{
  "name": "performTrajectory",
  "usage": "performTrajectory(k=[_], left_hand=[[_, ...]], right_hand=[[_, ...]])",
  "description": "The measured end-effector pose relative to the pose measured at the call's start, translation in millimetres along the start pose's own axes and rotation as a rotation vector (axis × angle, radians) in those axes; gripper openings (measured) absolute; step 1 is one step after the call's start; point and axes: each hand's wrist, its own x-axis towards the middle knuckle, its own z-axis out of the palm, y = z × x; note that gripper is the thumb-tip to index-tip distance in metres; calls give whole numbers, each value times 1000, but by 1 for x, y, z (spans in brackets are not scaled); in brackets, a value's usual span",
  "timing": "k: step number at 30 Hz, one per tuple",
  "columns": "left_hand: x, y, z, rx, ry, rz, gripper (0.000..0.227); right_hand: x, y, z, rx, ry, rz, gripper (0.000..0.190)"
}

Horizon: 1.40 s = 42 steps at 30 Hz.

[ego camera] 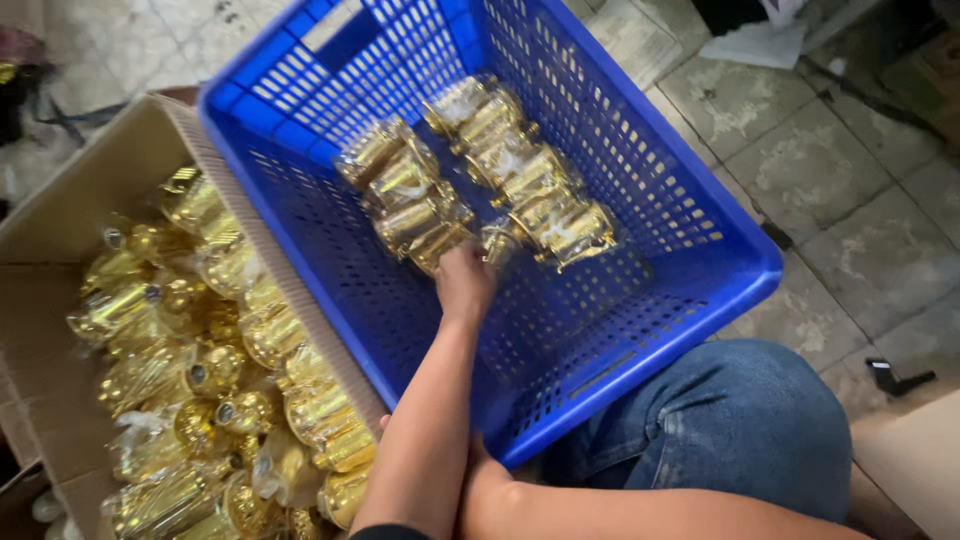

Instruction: The person sits on the floor and transfers gold-colored decorative items from a cardboard box into a blue plastic basket. They handle the items one by one, picking them up and placing them into the basket.

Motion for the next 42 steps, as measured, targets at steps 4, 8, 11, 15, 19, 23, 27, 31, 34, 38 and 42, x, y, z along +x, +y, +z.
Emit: performTrajectory(k=[4, 8, 11, 15, 19, 23, 27, 31, 34, 38, 42], left_hand=[[-14, 30, -63, -242, 200, 147, 23], [-56, 65, -156, -612, 338, 231, 21], [-111, 54, -212, -835, 378, 179, 34], [-179, 10, -247, -1183, 327, 69, 23], [-234, -28, -246, -1293, 337, -195, 46], [-263, -60, -197, -1713, 475, -456, 42], [-272, -114, -121, -1436, 545, -424, 33], [-279, -91, -151, -1570, 589, -666, 32], [-273, -119, -129, -1634, 549, -667, 39], [-290, -129, -139, -1819, 269, -436, 29], [-265, -203, -69, -1082, 479, 0, 42]], right_hand=[[-27, 62, -67, -101, -1, -11, 69], [-62, 84, -99, 50, 115, -72, 54], [-81, 98, -114, 55, 581, -194, 33], [-117, 102, -143, 80, 1307, -382, 17], [-148, 77, -151, 359, 1592, -558, 7], [-130, 80, -132, 735, 1485, -417, 64], [-132, 75, -135, 875, 1111, -336, 92], [-133, 62, -146, 877, 908, -363, 39], [-119, 61, -140, 1023, 926, -268, 35], [-103, 69, -130, 994, 1039, -237, 22], [-102, 70, -129, 1025, 1043, -256, 18]])
